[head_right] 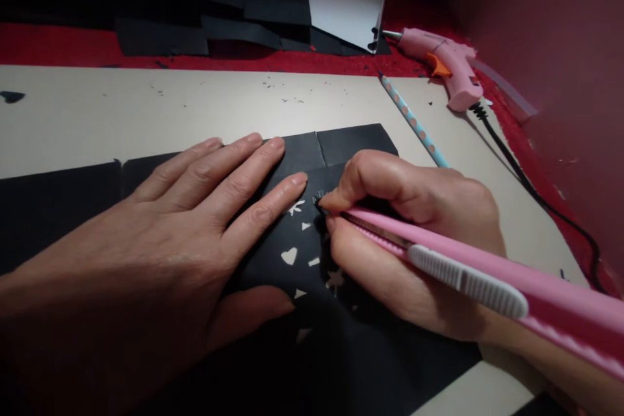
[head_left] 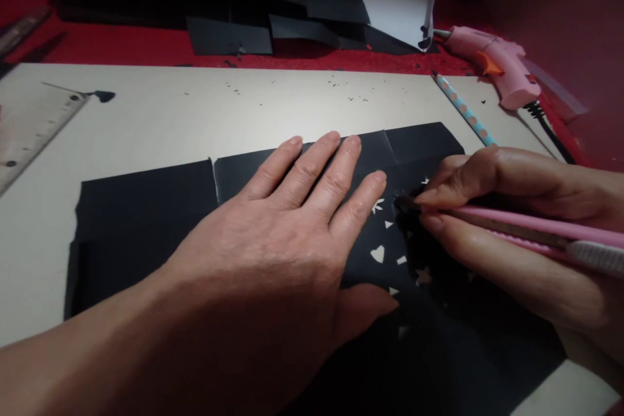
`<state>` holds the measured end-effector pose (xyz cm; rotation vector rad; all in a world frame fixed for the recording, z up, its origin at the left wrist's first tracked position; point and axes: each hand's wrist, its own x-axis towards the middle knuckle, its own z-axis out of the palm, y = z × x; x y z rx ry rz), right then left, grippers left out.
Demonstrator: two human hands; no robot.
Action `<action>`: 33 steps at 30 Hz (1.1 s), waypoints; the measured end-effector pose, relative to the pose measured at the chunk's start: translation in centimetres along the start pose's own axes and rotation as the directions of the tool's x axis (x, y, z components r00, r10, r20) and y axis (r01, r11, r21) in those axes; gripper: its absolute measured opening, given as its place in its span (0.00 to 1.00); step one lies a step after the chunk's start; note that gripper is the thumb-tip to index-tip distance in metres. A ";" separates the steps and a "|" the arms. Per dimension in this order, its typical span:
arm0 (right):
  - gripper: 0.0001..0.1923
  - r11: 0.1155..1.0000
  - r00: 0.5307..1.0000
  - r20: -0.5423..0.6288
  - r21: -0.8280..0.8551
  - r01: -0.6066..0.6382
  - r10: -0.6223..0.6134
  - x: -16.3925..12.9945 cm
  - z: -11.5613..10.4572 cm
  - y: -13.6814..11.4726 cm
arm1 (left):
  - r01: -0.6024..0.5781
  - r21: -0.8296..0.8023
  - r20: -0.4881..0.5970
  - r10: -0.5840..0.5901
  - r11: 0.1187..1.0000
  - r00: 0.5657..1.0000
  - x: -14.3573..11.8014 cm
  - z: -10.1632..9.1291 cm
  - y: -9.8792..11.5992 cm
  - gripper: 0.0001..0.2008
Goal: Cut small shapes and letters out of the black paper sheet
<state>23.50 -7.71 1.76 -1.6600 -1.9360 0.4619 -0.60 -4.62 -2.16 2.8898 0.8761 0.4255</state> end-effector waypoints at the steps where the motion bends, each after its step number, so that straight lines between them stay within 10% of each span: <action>1: 0.05 0.994 0.995 -0.042 0.043 0.096 -0.095 0.0 0.0 0.1 | 0.002 0.004 0.003 -0.002 1.000 1.000 0.0 0.1 0.0 0.39; 14: 0.02 0.983 0.987 -0.050 0.109 -0.149 0.155 -0.8 -0.3 -0.7 | -0.016 0.066 0.024 0.015 0.998 1.000 0.0 0.0 -0.2 0.38; 33: 0.04 0.996 0.999 -0.020 0.087 0.029 -0.027 -0.3 0.1 0.5 | 0.000 0.057 0.000 0.000 0.998 1.000 -0.1 0.1 0.0 0.38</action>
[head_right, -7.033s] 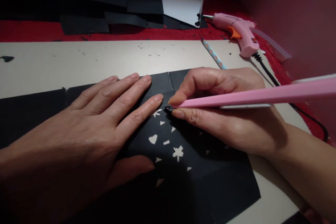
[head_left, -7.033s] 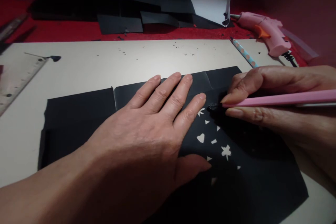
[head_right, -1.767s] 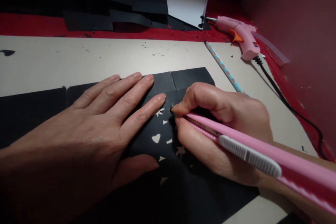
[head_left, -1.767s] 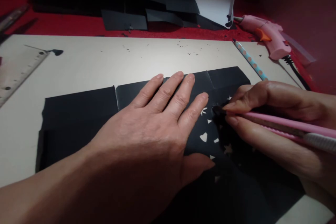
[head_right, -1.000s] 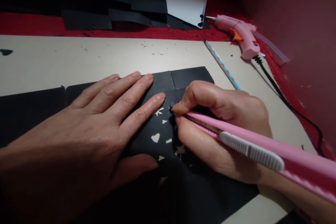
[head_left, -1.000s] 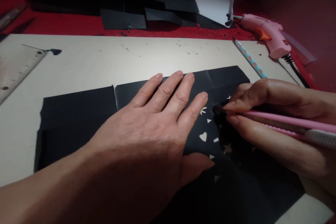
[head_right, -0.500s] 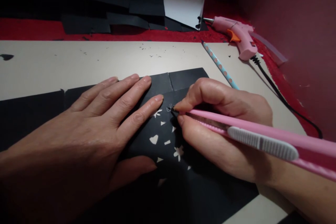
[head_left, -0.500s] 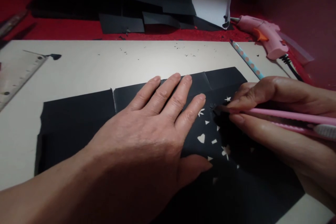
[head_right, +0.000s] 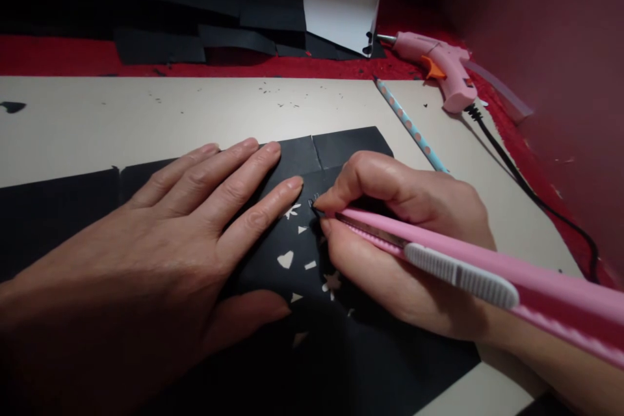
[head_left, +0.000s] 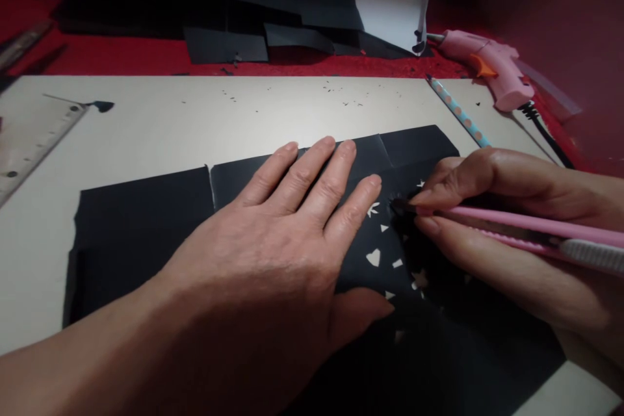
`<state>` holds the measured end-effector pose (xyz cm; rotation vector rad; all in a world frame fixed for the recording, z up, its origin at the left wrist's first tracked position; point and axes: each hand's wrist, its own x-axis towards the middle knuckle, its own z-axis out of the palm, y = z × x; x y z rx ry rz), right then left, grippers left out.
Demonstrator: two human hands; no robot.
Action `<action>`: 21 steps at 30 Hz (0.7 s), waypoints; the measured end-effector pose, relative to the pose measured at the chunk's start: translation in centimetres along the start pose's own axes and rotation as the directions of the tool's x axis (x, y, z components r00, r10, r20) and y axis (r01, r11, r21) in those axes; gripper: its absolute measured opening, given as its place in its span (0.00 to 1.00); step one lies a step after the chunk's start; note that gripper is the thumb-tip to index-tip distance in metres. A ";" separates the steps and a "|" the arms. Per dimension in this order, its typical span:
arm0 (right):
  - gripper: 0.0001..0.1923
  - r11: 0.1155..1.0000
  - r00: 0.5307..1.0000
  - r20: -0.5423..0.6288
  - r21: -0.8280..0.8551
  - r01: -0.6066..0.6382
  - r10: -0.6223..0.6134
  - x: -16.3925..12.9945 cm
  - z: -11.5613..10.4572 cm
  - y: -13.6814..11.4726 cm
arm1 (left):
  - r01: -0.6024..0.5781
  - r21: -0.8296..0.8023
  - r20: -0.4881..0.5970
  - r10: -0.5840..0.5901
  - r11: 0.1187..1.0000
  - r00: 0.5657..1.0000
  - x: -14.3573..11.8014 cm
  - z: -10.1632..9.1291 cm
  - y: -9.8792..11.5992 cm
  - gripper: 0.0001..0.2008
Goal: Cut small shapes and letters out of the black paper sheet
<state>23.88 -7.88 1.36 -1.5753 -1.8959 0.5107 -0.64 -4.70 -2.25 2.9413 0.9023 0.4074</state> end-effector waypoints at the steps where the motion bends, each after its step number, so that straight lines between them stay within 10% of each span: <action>1: 0.03 0.999 0.999 0.000 0.002 0.033 -0.033 0.1 0.0 0.2 | 0.004 -0.002 0.001 -0.004 1.000 1.000 0.0 0.0 0.0 0.38; 21: 0.13 0.987 0.989 0.011 0.064 -0.150 0.149 -1.1 -0.2 2.8 | 0.000 0.059 -0.005 0.000 0.998 1.000 -0.1 0.0 0.3 0.37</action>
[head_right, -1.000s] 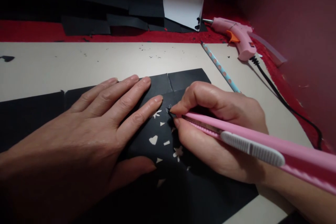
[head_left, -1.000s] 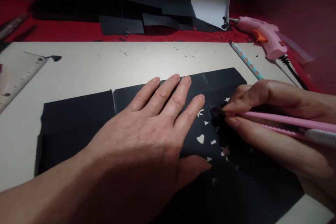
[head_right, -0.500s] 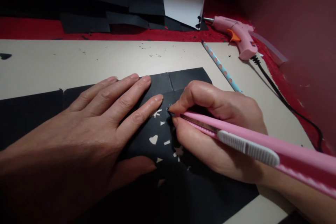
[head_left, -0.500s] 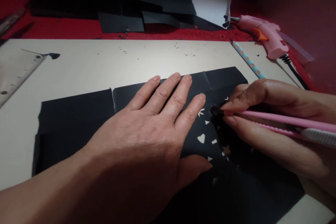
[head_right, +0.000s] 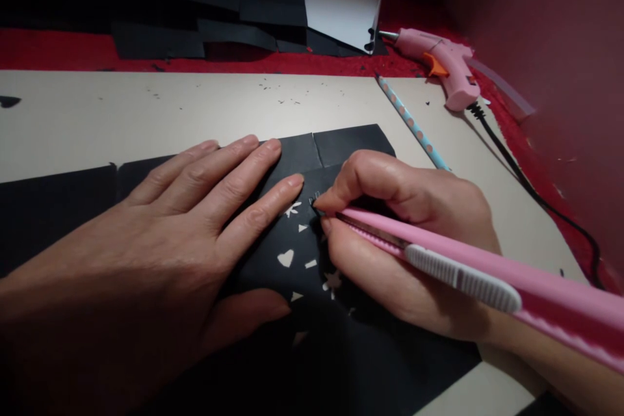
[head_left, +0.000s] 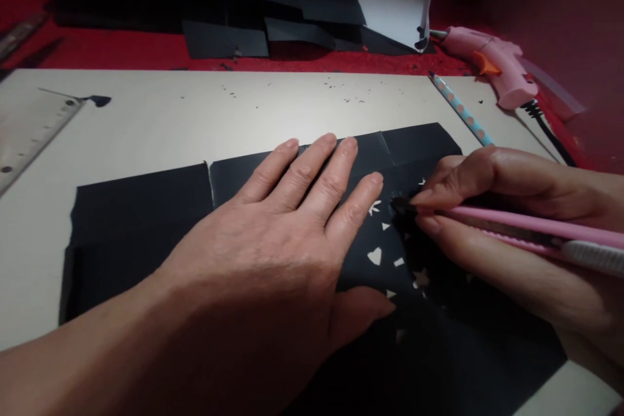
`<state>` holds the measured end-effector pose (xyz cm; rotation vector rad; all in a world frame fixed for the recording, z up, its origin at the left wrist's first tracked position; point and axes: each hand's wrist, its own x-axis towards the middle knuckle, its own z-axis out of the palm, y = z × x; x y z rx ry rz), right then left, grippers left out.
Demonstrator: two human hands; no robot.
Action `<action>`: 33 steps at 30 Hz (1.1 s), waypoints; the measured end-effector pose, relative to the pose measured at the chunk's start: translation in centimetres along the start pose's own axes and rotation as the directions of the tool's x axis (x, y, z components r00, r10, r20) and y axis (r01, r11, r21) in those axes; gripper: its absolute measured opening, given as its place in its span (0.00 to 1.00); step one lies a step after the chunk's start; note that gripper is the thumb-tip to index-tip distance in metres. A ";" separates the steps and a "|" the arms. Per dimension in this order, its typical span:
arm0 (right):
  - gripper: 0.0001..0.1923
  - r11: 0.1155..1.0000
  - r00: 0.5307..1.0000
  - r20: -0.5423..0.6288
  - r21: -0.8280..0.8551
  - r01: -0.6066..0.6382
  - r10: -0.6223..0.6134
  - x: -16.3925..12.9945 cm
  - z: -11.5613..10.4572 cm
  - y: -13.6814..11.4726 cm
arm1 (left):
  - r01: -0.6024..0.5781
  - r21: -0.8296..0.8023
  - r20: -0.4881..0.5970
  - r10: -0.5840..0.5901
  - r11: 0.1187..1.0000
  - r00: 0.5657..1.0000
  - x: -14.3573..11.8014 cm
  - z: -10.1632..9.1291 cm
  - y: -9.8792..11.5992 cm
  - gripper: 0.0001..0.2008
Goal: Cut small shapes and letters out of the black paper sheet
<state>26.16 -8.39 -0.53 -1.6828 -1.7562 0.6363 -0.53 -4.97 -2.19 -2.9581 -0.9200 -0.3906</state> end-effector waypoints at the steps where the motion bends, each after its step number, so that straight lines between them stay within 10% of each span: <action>1: 0.13 1.000 1.000 0.000 0.002 -0.001 0.001 0.0 0.0 0.0 | 0.000 -0.003 -0.001 0.000 1.000 1.000 0.0 0.0 0.0 0.37; 20: 0.07 0.999 1.000 -0.010 0.034 0.014 -0.014 1.2 0.4 -4.2 | -0.018 0.006 0.042 0.017 1.000 0.999 0.3 -0.2 -0.2 0.40; 33: 0.05 0.990 0.989 0.046 0.028 0.141 -0.142 1.1 0.4 -2.4 | -0.014 0.012 0.041 0.014 1.000 0.999 0.2 -0.3 -0.1 0.38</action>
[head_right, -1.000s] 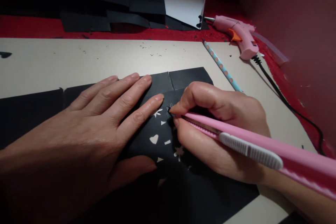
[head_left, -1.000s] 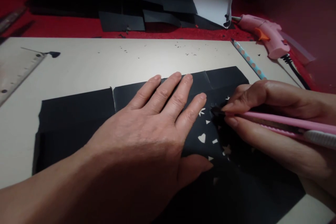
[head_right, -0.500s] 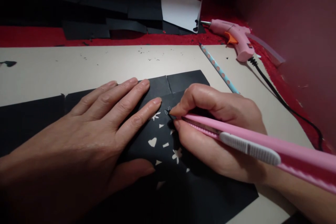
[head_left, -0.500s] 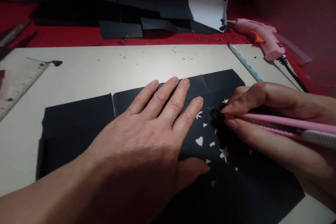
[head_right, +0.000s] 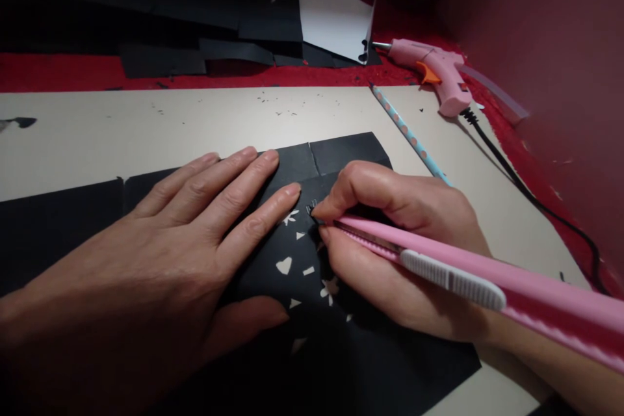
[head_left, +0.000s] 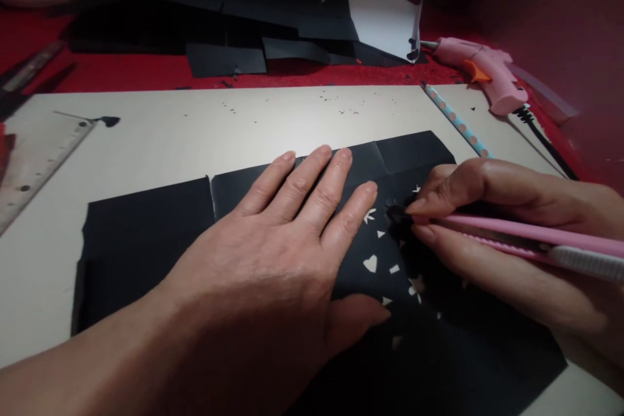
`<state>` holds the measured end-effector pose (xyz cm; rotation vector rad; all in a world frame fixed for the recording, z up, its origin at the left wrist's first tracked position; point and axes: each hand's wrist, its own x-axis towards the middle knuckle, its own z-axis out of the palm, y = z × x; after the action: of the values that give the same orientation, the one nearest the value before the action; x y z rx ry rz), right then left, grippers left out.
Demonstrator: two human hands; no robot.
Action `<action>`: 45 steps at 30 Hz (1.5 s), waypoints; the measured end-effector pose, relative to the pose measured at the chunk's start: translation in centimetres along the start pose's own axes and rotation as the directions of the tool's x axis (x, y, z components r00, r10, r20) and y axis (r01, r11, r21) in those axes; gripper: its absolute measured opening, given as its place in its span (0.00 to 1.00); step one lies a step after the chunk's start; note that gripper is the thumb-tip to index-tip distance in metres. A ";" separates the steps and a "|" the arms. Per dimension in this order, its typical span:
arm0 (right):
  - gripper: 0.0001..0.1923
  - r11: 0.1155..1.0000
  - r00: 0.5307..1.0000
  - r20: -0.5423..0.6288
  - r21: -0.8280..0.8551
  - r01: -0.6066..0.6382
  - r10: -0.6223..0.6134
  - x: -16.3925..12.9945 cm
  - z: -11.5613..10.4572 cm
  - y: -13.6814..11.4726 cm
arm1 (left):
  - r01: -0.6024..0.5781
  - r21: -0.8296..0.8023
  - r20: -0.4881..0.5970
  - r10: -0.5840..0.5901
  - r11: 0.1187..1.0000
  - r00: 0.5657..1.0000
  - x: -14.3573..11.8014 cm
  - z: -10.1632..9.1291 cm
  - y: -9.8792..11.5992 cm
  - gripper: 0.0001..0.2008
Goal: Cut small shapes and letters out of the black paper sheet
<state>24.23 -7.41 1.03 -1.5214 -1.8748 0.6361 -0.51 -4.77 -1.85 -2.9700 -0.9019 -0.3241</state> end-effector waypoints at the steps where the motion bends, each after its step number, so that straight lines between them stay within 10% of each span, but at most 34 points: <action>1: 0.05 1.000 1.000 0.005 0.004 0.011 -0.011 0.1 0.0 0.0 | -0.001 -0.003 0.001 0.001 1.000 1.000 0.0 0.0 0.0 0.38; 29: 0.09 0.943 0.969 -0.030 0.238 -0.232 0.245 0.7 -0.9 -0.4 | 0.005 0.004 -0.005 -0.005 1.000 1.000 -0.1 0.0 0.1 0.39; 45: 0.08 0.973 0.983 -0.026 0.147 -0.176 0.181 1.3 -1.2 0.2 | 0.029 0.019 -0.056 -0.028 0.999 0.998 0.0 0.4 0.2 0.36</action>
<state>25.07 -6.09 2.00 -1.6061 -1.6374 0.8003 -0.27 -4.90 -2.24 -2.9162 -0.9369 -0.3944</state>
